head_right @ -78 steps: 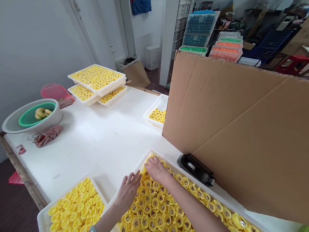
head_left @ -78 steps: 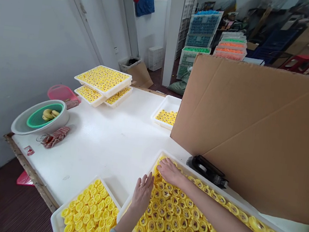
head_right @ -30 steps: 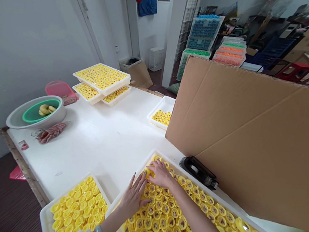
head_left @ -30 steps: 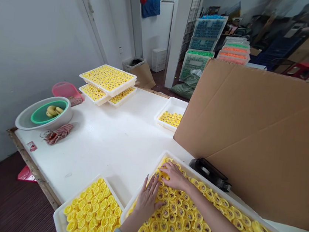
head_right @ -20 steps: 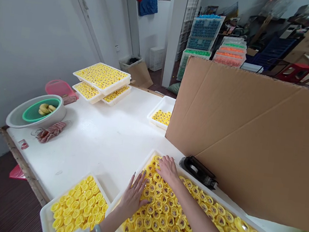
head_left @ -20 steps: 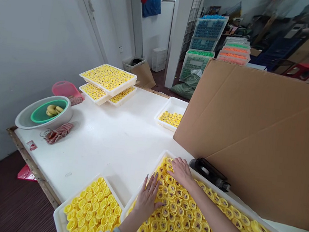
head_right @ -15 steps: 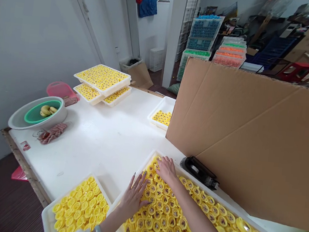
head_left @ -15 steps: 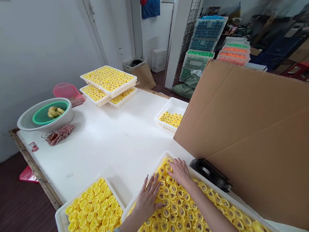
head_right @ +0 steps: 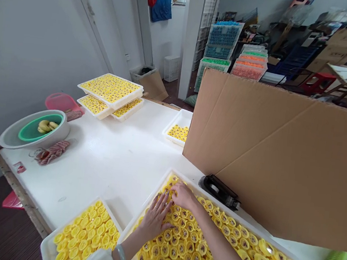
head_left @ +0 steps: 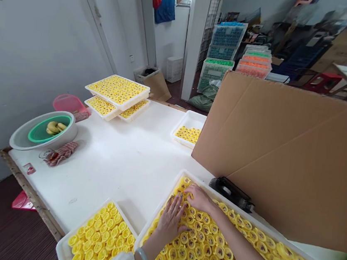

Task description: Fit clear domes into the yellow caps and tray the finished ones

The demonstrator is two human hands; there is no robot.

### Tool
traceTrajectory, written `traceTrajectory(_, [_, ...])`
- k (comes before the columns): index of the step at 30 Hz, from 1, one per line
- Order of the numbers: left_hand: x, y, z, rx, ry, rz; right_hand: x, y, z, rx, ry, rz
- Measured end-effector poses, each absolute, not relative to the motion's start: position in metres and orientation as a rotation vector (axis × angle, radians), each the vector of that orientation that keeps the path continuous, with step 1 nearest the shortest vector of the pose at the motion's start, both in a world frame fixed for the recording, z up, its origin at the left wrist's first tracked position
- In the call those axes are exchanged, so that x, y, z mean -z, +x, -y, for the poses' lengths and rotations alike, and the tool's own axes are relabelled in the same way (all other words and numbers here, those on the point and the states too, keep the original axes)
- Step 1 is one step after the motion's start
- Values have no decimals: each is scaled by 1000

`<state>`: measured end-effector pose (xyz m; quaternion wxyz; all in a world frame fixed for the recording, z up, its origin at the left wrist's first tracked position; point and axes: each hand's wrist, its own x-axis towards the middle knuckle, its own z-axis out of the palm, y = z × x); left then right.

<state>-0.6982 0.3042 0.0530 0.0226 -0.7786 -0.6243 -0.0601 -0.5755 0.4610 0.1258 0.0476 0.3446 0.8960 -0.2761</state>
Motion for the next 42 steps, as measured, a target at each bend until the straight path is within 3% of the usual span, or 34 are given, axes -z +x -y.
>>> traceTrajectory(9, [-48, -693, -294, 153, -2403, 1997, -122, -610, -481, 493, 1165, -2714])
traceTrajectory(21, [-46, -690, -297, 192, -2295, 2086, -130, -603, -478, 863, 925, -2657])
traceTrajectory(32, [-47, -694, -301, 220, -2267, 2082, -140, -577, -477, 520, 1264, -2499])
traceTrajectory(42, [-65, -706, -317, 238, -2443, 1948, -143, -549, -499, 765, 1136, -2650])
